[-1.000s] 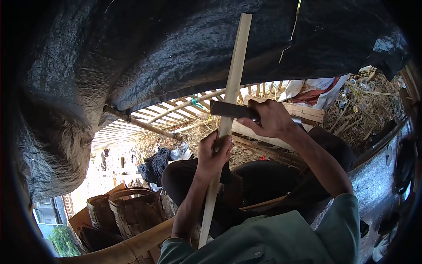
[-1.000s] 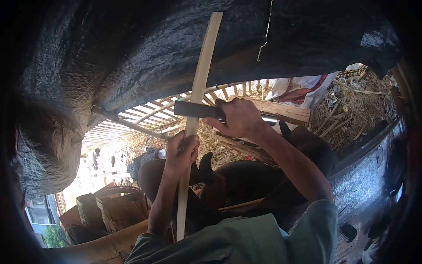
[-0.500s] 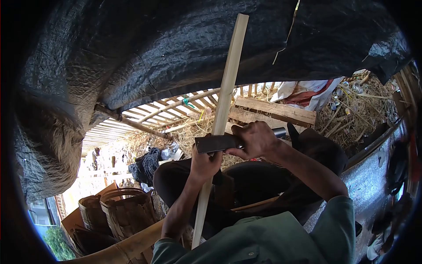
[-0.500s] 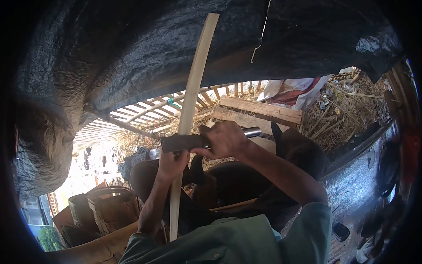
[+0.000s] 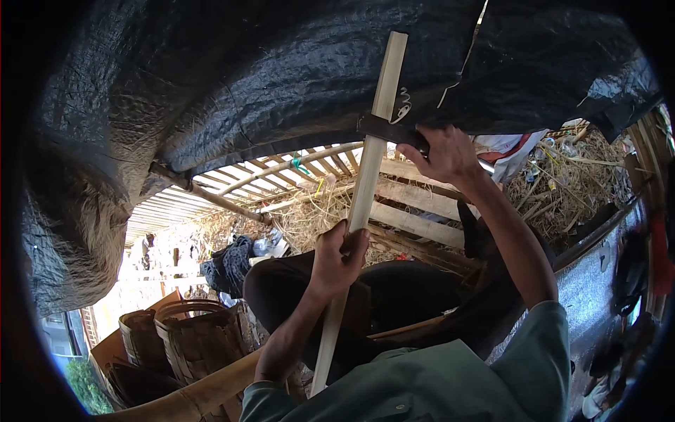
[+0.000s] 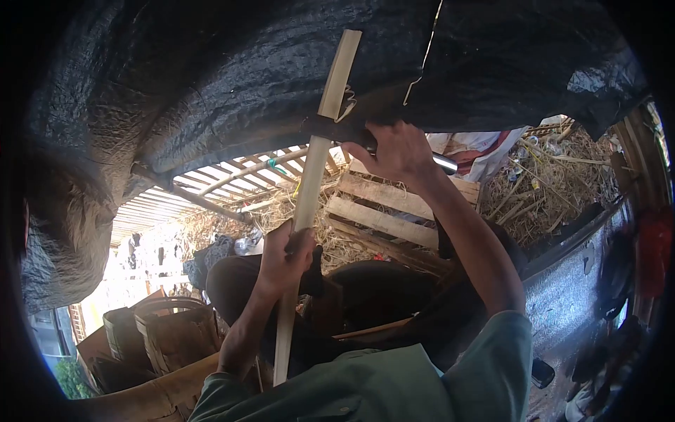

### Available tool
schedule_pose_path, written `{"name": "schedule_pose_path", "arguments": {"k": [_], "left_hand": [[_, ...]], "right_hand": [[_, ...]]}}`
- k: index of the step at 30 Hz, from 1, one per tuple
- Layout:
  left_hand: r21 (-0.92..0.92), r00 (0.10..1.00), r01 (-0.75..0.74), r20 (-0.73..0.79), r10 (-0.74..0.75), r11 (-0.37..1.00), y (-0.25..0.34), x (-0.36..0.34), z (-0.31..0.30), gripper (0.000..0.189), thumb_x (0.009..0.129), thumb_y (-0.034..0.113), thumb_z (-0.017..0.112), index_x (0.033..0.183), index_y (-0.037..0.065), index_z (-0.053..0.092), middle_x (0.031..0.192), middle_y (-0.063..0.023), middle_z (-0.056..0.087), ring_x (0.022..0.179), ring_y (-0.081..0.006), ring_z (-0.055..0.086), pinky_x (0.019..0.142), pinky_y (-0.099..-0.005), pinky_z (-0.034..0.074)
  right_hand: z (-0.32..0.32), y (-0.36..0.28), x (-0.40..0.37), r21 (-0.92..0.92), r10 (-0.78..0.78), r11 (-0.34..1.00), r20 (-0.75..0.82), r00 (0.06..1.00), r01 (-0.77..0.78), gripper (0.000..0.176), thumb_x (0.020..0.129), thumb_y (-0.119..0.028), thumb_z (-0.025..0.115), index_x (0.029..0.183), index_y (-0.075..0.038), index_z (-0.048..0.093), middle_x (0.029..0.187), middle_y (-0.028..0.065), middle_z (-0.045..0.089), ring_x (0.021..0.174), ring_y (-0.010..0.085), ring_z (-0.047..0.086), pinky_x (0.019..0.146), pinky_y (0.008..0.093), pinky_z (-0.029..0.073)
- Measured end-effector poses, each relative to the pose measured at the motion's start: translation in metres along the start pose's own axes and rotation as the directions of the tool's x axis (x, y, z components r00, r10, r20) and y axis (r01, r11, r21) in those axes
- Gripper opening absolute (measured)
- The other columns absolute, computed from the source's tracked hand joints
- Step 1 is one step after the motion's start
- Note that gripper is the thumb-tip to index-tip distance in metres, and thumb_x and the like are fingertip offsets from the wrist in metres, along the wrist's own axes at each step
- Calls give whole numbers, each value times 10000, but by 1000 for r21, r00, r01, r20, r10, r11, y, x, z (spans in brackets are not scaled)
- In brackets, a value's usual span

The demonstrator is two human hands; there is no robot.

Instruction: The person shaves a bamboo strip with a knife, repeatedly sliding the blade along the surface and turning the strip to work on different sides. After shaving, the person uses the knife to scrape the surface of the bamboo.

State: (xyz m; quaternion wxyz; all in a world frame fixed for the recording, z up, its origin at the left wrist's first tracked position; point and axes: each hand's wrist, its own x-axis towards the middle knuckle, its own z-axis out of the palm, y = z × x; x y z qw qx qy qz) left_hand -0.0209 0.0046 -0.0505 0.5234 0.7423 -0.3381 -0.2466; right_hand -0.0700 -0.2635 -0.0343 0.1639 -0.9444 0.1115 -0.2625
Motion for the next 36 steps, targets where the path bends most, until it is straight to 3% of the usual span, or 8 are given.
{"name": "schedule_pose_path", "arguments": {"k": [13,16,17,23,27,30,32,36], "left_hand": [[237,981,-144,-93,170,961,10,3,7,172,892,102,585,778,0,507,532,-59,552,477,-89,560,432,-283,409],[202,994,-105,-19,111,974,12,-11,11,179,883,108,596,768,4,507,529,-74,549,471,-95,559,431,-290,407],[263,974,-215,-9,226,940,3,-18,15,182,883,121,600,774,8,509,519,-59,541,463,-92,548,428,-291,403],[83,998,-49,-46,53,995,-3,-10,-1,212,878,94,600,738,19,459,488,-40,495,437,-56,484,405,-261,360],[80,996,-88,-26,90,993,-3,-8,-2,154,917,98,551,798,8,514,561,-15,552,455,-70,520,410,-245,384],[-279,976,210,112,-185,937,23,-5,-6,173,934,112,541,796,8,530,638,-44,590,492,-91,554,435,-247,415],[-268,969,227,159,-189,936,27,0,-10,201,952,149,527,822,-1,559,677,-55,603,538,-105,578,470,-255,440],[-324,966,255,137,-221,911,17,7,-7,318,979,248,499,873,-25,621,702,-50,610,625,-114,607,541,-265,463]], "right_hand": [[7,21,16,-58,-70,996,-57,996,66,558,842,-523,608,841,32,666,623,205,626,634,359,667,571,420,540],[8,45,35,3,467,881,142,873,-472,604,858,-599,523,875,-18,689,703,202,658,710,392,671,644,457,557],[-6,58,39,87,449,888,52,892,-452,621,884,-609,459,903,-36,699,734,208,668,774,413,665,689,480,552],[-34,61,23,73,434,899,-19,901,-431,577,892,-545,491,911,3,671,748,229,655,836,395,657,758,464,515],[-32,37,14,142,331,929,95,939,-342,531,892,-490,523,952,23,645,748,234,647,782,396,650,713,456,499],[-22,13,2,243,143,953,174,974,-183,480,892,-434,552,977,32,624,713,219,636,700,395,638,659,435,498],[-12,-5,-5,298,39,952,82,996,-62,482,894,-434,554,994,33,615,684,202,631,640,387,636,634,433,498],[-1,-21,-5,410,34,897,309,951,-165,486,915,-425,532,1054,37,593,627,196,609,596,354,639,595,427,488]]}}
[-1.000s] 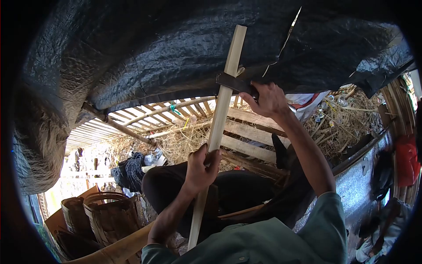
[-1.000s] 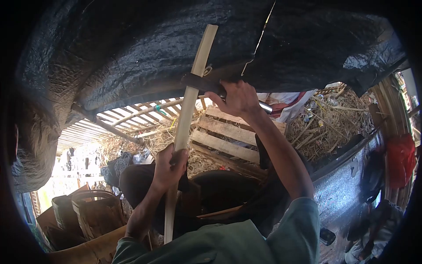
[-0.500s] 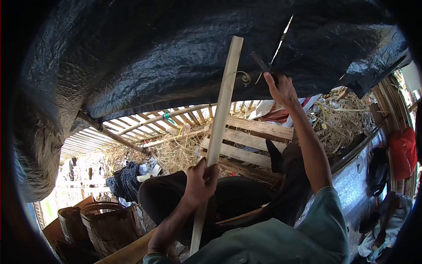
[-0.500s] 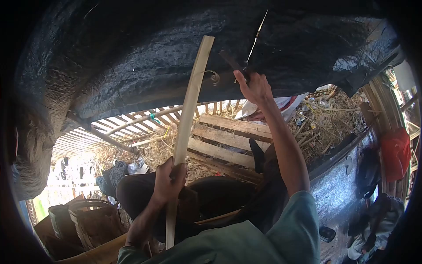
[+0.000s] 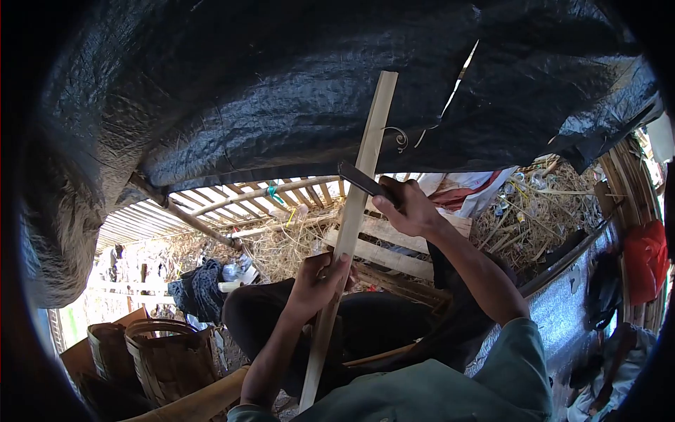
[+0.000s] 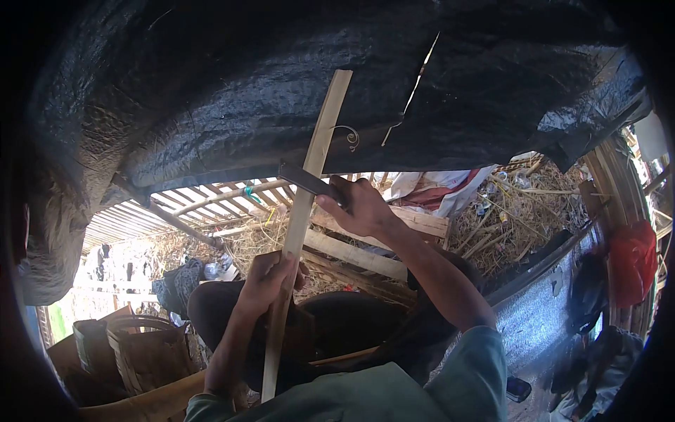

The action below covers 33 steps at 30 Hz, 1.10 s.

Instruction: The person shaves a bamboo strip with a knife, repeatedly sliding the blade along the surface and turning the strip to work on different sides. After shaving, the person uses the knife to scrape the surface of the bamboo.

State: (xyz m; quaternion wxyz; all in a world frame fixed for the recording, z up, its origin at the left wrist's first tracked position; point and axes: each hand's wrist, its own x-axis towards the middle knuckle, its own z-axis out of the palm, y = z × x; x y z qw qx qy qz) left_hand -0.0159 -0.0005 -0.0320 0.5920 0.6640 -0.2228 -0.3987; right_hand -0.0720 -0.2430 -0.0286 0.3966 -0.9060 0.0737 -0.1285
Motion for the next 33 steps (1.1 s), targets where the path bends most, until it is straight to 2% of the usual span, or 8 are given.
{"name": "schedule_pose_path", "arguments": {"k": [2,3,7,10,14,19,25,33], "left_hand": [[173,997,-20,-67,32,985,-7,5,-3,360,974,289,512,902,-30,661,707,-48,631,651,-99,601,586,-257,468],[220,997,-12,-70,29,976,-6,6,-5,342,962,286,540,908,-24,674,717,-50,649,655,-86,593,594,-258,468],[281,1000,-2,16,-2,960,-9,13,-17,284,930,248,584,903,-10,699,728,-62,678,693,-70,589,632,-251,468],[193,995,34,82,-50,981,8,15,-16,253,916,192,539,982,-27,647,795,-111,677,714,-144,639,674,-296,511],[-120,979,102,190,-78,988,34,28,-11,304,929,212,476,1080,-41,549,894,-161,652,715,-234,667,668,-356,557],[-119,999,35,41,-31,992,41,45,4,279,958,214,495,1014,-43,586,817,-114,644,655,-194,653,593,-299,547],[-122,999,-8,52,14,993,24,48,11,174,972,198,488,1015,37,536,747,-57,566,518,-107,534,433,-244,375],[126,993,-87,-65,96,988,20,33,35,291,1007,244,406,857,12,495,640,2,413,456,-72,425,400,-225,351]], "right_hand": [[7,-7,-1,123,-19,992,-27,999,22,496,920,-423,526,1078,43,587,599,196,592,587,336,641,579,416,483],[12,-7,0,201,-95,974,-47,994,103,395,943,-361,503,1020,22,561,599,111,495,533,174,440,511,338,351],[10,-5,-7,324,-60,946,120,991,18,495,930,-382,538,1183,42,499,611,80,512,555,136,423,516,320,347],[13,-8,-11,330,-176,934,101,979,134,528,904,-392,581,1185,47,490,608,80,518,566,139,443,534,316,364],[19,-11,-15,323,-143,942,153,978,88,644,856,-499,614,1211,18,470,684,220,625,685,334,664,636,409,479],[12,-26,-20,308,-267,917,2,964,253,477,838,-423,655,1058,-21,522,563,112,571,533,303,583,574,364,441],[-1,-22,-18,-88,-83,992,85,993,91,661,828,-646,537,1005,-15,619,673,169,643,714,363,668,686,431,535],[6,12,-4,-378,-183,915,-71,981,143,672,798,-662,560,890,-5,671,592,172,615,597,363,648,606,436,538]]}}
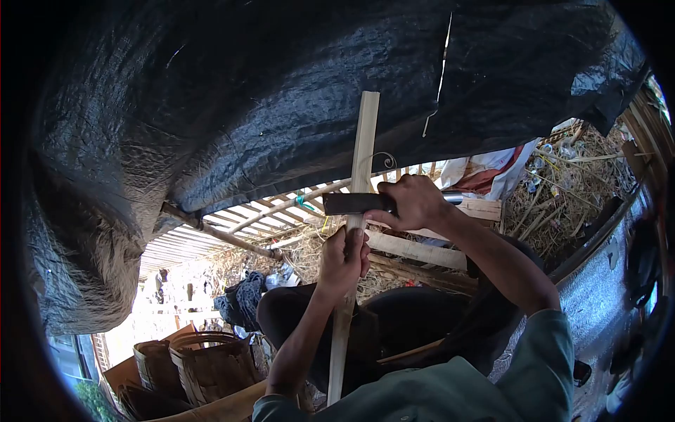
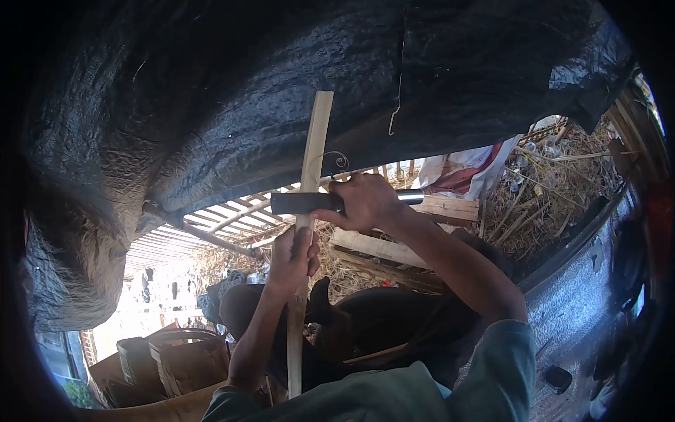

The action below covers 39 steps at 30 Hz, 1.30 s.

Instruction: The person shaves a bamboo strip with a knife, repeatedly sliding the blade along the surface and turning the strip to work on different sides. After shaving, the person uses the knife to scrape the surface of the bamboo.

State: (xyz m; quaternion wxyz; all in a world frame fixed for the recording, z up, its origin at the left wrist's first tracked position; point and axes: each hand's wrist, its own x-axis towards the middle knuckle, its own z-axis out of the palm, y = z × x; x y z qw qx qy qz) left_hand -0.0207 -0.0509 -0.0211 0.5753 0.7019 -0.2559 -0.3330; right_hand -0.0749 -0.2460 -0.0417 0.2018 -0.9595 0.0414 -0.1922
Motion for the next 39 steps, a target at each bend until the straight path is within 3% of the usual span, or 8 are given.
{"name": "schedule_pose_path", "arguments": {"k": [5,11,12,15,17,21,23,39], "left_hand": [[75,1000,10,4,-10,997,-8,-13,-1,244,1000,170,442,847,-17,478,617,-30,464,441,-76,462,365,-243,368],[-22,999,36,-30,-37,999,0,-4,-6,264,999,172,445,821,-18,489,592,-25,453,389,-95,466,354,-248,362],[-53,998,50,-31,-52,997,0,-4,-9,263,999,171,445,820,-17,490,593,-25,453,389,-95,467,353,-248,363],[-109,994,99,-31,-103,989,5,-4,-15,259,999,169,447,817,-11,487,596,-24,456,393,-97,469,353,-249,369],[-123,994,99,-27,-103,987,4,-3,-16,262,998,174,450,816,-10,484,598,-24,455,395,-97,472,355,-248,370],[-126,995,80,-46,-86,989,0,-2,-18,194,987,121,452,850,-8,500,613,-28,474,401,-98,474,360,-244,378],[-117,996,49,-72,-57,992,0,-3,-15,150,978,86,453,876,-7,512,622,-31,487,404,-97,476,366,-243,386],[140,991,-132,24,130,981,-24,-3,-16,131,941,33,418,893,-8,533,620,-37,522,486,-103,539,418,-249,405]], "right_hand": [[-10,62,32,-25,400,916,-11,916,-400,716,824,-704,476,858,-27,709,718,217,660,760,376,676,707,455,548],[-25,72,29,289,415,890,-190,890,-353,667,922,-568,432,659,25,584,530,205,529,576,386,597,574,438,449],[-33,68,30,226,458,867,-9,889,-445,663,880,-620,466,855,8,679,683,207,646,753,391,664,723,453,527],[-23,48,18,255,198,955,-163,967,-152,546,893,-509,525,797,24,599,611,211,560,611,391,599,599,441,454],[-20,36,10,187,142,974,-50,989,-130,653,832,-626,544,1004,-7,657,795,212,661,821,417,648,775,451,522],[-14,-5,-1,165,-30,986,153,988,4,641,801,-654,576,935,-34,668,607,165,616,679,375,659,677,453,536],[4,-13,-8,198,-174,967,54,983,160,642,800,-674,556,816,-37,641,570,153,599,600,350,654,593,442,538],[7,-32,-11,143,-23,990,268,963,-16,685,803,-703,523,846,-36,668,591,180,606,627,364,664,595,456,546]]}}
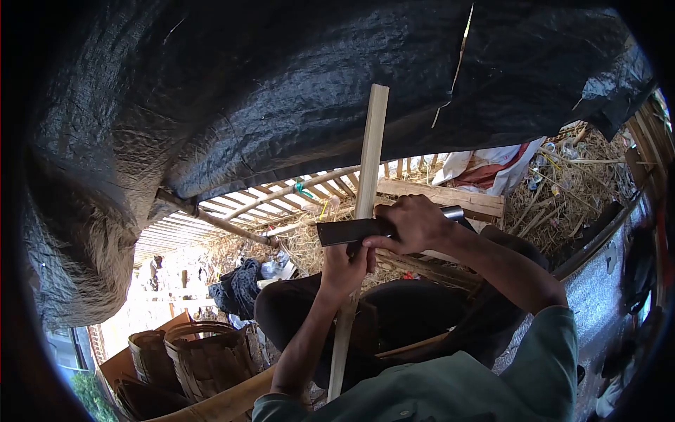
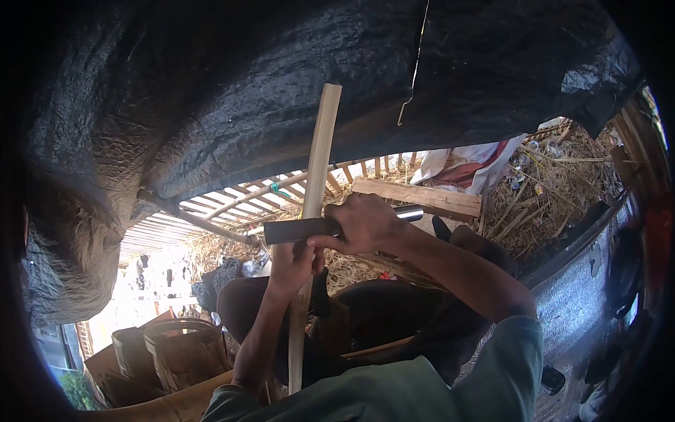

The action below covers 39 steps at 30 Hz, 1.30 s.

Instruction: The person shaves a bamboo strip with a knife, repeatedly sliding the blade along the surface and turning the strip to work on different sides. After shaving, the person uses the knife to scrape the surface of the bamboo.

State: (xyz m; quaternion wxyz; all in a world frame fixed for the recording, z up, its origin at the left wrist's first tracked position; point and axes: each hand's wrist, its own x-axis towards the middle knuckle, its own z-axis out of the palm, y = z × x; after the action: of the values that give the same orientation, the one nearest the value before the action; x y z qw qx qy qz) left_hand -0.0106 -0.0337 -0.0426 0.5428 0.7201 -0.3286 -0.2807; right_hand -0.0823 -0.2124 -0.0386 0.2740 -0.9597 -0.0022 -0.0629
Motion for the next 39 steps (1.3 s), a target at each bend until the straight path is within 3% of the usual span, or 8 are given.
{"name": "schedule_pose_path", "arguments": {"k": [8,11,14,17,23,33,36,39], "left_hand": [[-8,998,-56,-34,56,998,-2,0,3,148,963,62,432,902,-20,540,626,-41,541,484,-96,530,418,-244,387],[-76,998,22,-55,-26,997,0,1,3,138,893,-74,421,895,9,532,619,-27,523,500,-90,542,430,-244,408],[-70,998,-19,-58,15,997,-10,0,5,161,967,85,419,881,-2,523,592,-38,480,454,-94,495,392,-243,347],[-274,968,251,57,-245,928,10,-3,0,259,984,215,387,853,33,515,562,-32,448,428,-100,464,375,-237,317],[-611,909,414,310,-278,675,12,-5,-11,441,1005,438,336,807,76,492,516,21,342,350,-104,416,321,-228,328],[-428,919,387,113,-377,816,1,6,-5,498,1008,424,362,733,52,546,439,-18,438,291,-117,425,265,-242,344],[-344,913,396,49,-405,851,6,6,1,553,1035,399,234,691,61,504,432,3,358,290,-109,374,268,-217,315],[-432,914,385,59,-400,816,-1,-1,1,291,1013,304,374,946,62,521,488,17,399,344,-76,405,297,-218,352]], "right_hand": [[2,1,0,22,-3,1000,-13,1000,3,685,806,-699,523,871,-34,674,622,183,618,638,365,667,609,456,553],[3,2,1,5,-12,1000,-15,1000,12,686,805,-695,527,879,-29,671,628,183,623,635,363,668,610,456,555],[2,-1,0,-7,-8,1000,-18,1000,8,688,803,-690,534,885,-20,668,608,173,621,617,354,667,603,449,555],[2,-4,-2,22,-75,997,-91,993,77,685,806,-677,542,880,-6,659,558,152,604,577,341,660,577,434,549],[9,-2,-3,80,-210,968,-269,940,238,652,806,-655,559,797,-7,623,482,129,557,495,327,627,499,414,510],[10,-11,-12,38,-221,972,-167,961,230,655,792,-672,561,832,-24,643,492,131,564,500,321,632,504,401,522],[14,-13,-12,81,-197,974,-157,968,211,671,785,-688,555,823,-24,646,497,134,570,505,313,637,512,401,528],[16,-11,-9,43,-216,973,-168,962,227,686,782,-699,549,803,-20,646,502,137,576,509,310,641,516,401,531]]}}
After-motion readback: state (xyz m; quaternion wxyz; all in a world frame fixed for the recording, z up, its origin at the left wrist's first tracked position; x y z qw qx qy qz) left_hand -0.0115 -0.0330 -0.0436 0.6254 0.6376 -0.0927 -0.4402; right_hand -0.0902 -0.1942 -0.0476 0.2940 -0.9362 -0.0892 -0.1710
